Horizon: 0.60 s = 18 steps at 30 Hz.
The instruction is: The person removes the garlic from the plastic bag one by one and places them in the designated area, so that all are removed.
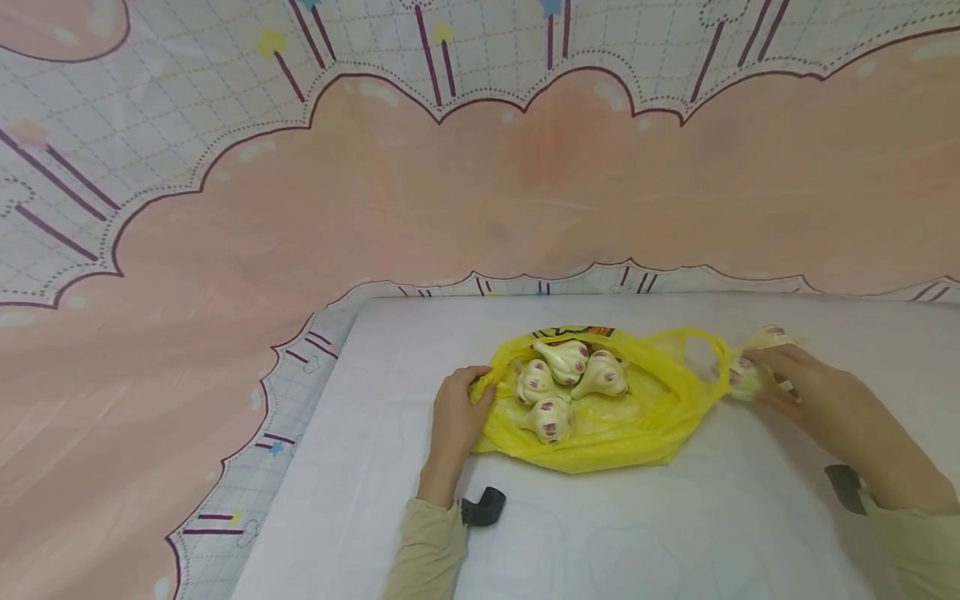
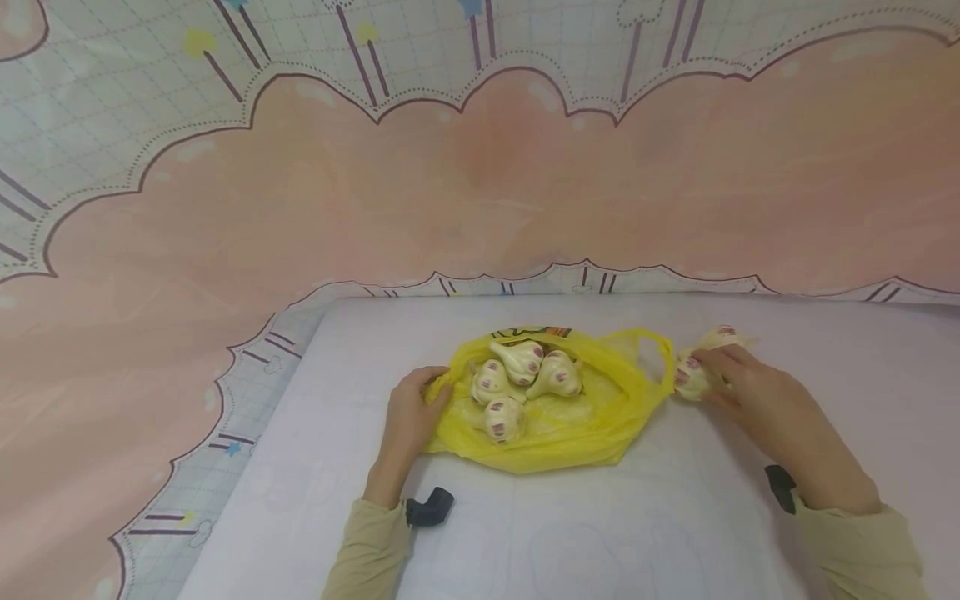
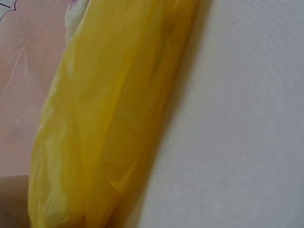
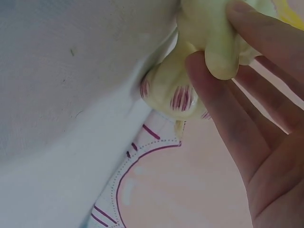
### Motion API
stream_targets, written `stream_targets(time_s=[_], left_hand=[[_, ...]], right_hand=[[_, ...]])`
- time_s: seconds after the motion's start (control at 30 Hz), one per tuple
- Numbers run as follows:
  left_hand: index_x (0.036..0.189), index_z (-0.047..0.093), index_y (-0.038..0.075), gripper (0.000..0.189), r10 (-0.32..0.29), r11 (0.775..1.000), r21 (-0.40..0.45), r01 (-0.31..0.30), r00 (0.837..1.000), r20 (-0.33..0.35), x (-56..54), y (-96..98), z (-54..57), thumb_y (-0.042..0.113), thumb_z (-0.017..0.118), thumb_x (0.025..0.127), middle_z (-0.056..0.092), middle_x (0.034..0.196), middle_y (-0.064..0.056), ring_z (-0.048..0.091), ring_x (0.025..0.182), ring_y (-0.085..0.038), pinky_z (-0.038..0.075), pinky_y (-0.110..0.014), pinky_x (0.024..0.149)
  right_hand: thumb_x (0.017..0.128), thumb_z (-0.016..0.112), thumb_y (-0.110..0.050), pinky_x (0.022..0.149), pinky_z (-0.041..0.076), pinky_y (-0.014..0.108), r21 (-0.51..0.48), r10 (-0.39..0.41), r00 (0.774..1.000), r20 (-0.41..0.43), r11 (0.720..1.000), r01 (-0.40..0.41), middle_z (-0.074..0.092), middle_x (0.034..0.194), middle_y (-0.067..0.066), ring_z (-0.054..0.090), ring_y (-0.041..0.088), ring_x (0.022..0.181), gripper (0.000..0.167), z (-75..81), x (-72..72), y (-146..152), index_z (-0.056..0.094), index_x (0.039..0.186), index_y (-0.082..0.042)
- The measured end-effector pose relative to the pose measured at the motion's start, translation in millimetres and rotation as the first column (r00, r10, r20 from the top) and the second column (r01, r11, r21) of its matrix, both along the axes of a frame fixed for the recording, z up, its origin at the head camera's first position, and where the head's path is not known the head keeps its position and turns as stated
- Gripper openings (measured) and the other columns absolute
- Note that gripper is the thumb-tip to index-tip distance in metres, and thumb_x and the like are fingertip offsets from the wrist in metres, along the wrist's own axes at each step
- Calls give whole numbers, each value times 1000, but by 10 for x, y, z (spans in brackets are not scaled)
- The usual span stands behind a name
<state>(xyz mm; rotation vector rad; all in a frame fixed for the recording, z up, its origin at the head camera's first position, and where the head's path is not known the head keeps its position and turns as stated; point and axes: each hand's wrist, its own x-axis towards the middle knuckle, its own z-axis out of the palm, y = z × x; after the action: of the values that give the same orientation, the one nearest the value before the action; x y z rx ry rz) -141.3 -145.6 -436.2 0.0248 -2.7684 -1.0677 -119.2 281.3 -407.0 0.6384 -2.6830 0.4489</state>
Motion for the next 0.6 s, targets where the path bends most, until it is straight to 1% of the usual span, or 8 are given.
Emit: stream_targets(time_s=[0.2, 0.37, 0.47, 0.6], left_hand=[[119, 69, 7, 27, 1, 1000, 0, -1, 1000, -2, 1, -1, -7, 14, 70, 93, 68, 118, -10, 61, 113, -29, 49, -44, 100], [119, 69, 7, 27, 2, 1000, 0, -2, 1000, -4, 1, -10, -22, 14, 70, 93, 68, 118, -10, 61, 113, -29, 49, -44, 100], [119, 69, 8, 27, 0, 1000, -3, 0, 1000, -2, 0, -11, -21, 15, 70, 93, 68, 118, -10, 61, 113, -28, 49, -44, 101], [119, 69, 8, 27, 0, 1000, 1, 0, 1000, 2, -1, -7, -17, 15, 70, 93, 68, 118, -10, 60, 113, -29, 48, -44, 101]], right_hand=[[68, 84, 3, 61, 55, 54, -8, -13, 999, 36, 1000, 13, 64, 107, 19, 67, 35, 77, 60, -7, -2, 30, 60, 123, -2], [69, 83, 3, 58, 55, 52, -3, -18, 999, 40, 1000, 18, 62, 110, 21, 66, 31, 70, 61, -18, -7, 63, 59, 125, -2], [70, 82, 3, 57, 55, 51, -1, -23, 998, 58, 1000, 23, 60, 112, 22, 64, 27, 67, 61, -13, -4, 69, 58, 126, -2], [72, 82, 1, 56, 54, 51, 3, -38, 996, 82, 999, 38, 59, 113, 22, 63, 26, 67, 60, 3, 3, 69, 58, 126, -2]])
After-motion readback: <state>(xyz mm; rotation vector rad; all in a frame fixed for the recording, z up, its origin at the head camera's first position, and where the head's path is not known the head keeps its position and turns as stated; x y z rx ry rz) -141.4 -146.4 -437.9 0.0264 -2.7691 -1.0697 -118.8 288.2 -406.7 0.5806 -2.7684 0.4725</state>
